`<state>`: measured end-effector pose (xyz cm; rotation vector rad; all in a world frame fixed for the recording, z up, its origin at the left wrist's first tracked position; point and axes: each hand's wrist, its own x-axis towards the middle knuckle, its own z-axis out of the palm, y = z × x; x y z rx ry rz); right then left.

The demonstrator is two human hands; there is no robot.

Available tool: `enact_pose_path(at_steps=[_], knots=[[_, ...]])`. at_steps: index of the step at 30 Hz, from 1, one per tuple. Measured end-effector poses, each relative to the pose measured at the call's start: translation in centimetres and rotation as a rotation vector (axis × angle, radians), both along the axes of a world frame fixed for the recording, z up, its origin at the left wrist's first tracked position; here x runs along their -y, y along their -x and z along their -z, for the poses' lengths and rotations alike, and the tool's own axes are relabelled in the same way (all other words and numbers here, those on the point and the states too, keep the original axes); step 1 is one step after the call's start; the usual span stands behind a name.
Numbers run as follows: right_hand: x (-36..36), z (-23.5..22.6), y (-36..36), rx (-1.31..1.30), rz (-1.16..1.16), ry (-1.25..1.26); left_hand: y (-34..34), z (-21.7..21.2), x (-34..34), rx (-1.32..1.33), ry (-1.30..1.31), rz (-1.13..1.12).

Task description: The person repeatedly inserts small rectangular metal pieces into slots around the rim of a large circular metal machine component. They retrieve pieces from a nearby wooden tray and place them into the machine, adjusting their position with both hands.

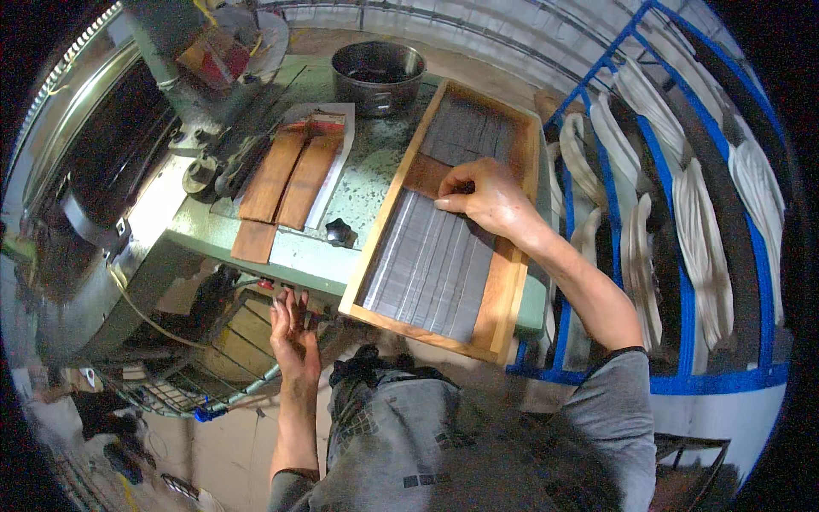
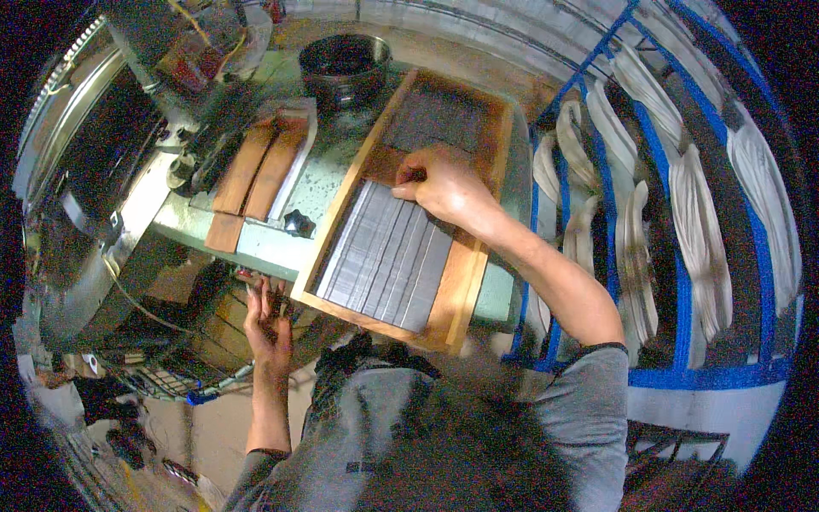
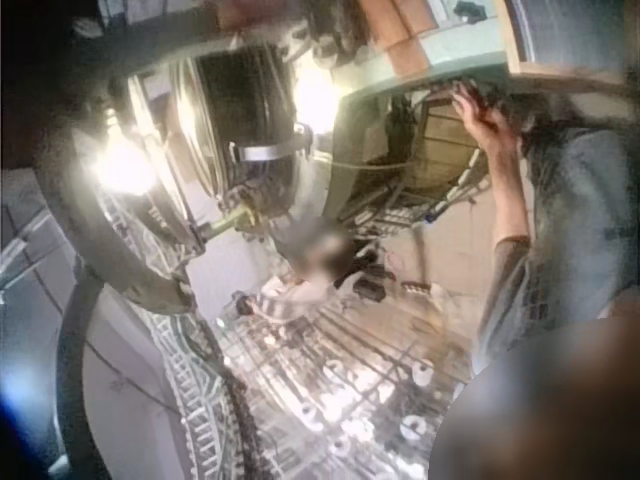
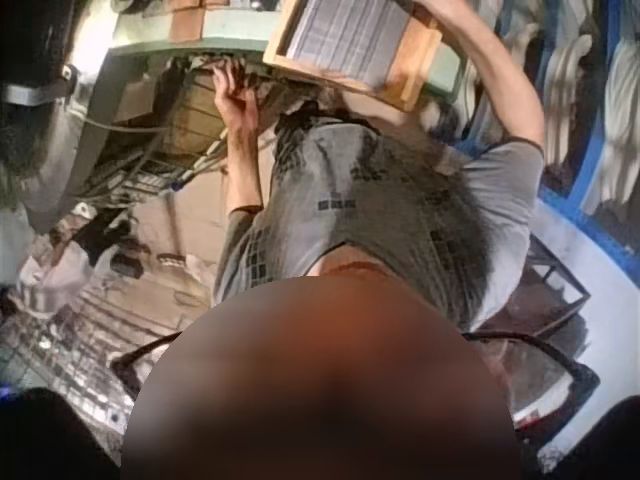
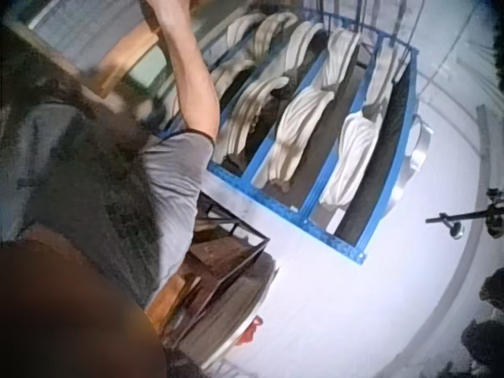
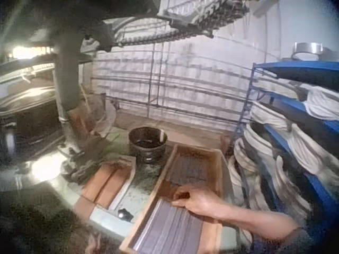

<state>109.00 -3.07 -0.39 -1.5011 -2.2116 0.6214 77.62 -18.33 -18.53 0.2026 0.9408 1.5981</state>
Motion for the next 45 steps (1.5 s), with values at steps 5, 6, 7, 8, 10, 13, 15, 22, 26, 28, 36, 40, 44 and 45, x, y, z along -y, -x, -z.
enact_pose_path(at_steps=[5, 6, 7, 8, 10, 13, 15, 22, 26, 28, 36, 40, 44, 45], knots=[[0.0, 0.2, -0.4, 0.012, -0.054, -0.081, -0.7, 0.4, 0.1, -0.086, -0.055, -0.035], [0.1, 0.3, -0.4, 0.005, -0.052, -0.096, -0.8, 0.4, 0.1, -0.113, -0.044, -0.042], [0.2, 0.3, -0.6, 0.013, -0.049, -0.106, -1.1, 0.4, 0.1, -0.137, -0.048, -0.051], [0.1, 0.3, -0.7, -0.019, -0.045, -0.085, -1.3, 0.5, 0.0, -0.155, -0.053, -0.064], [-0.1, 0.2, -0.7, -0.064, -0.063, -0.051, -1.5, 0.5, 0.0, -0.140, -0.050, -0.078], [-0.4, -0.1, -0.9, -0.078, -0.056, 0.064, -1.5, 0.5, 0.2, -0.137, -0.034, -0.092], [-0.4, -0.1, -0.9, -0.046, -0.075, 0.008, -1.6, 0.4, 0.1, -0.155, -0.016, -0.087], [-0.6, -0.2, -1.4, 0.004, -0.150, -0.033, -2.2, 0.5, -0.1, -0.209, -0.007, -0.117], [-0.9, -0.5, -2.0, -0.001, -0.172, -0.007, -2.9, 0.4, -0.6, -0.213, 0.011, -0.145], [-0.7, -0.7, -2.1, 0.032, -0.249, -0.076, -3.3, 0.1, -0.8, -0.213, 0.026, -0.164], [-0.1, -1.6, -1.9, 0.098, -0.457, -0.210, -4.1, -0.9, -0.6, -0.252, 0.045, -0.187], [-0.5, -1.6, -1.9, 0.109, -0.468, -0.178, -3.2, -2.1, 0.0, -0.460, 0.008, -0.235], [-0.6, -1.6, -2.0, 0.118, -0.470, -0.202, -2.5, -4.8, 0.0, -0.548, -0.214, -0.288], [-0.5, -1.7, -2.0, 0.123, -0.470, -0.219, -2.2, -5.7, -0.1, -0.578, -0.219, -0.299]])
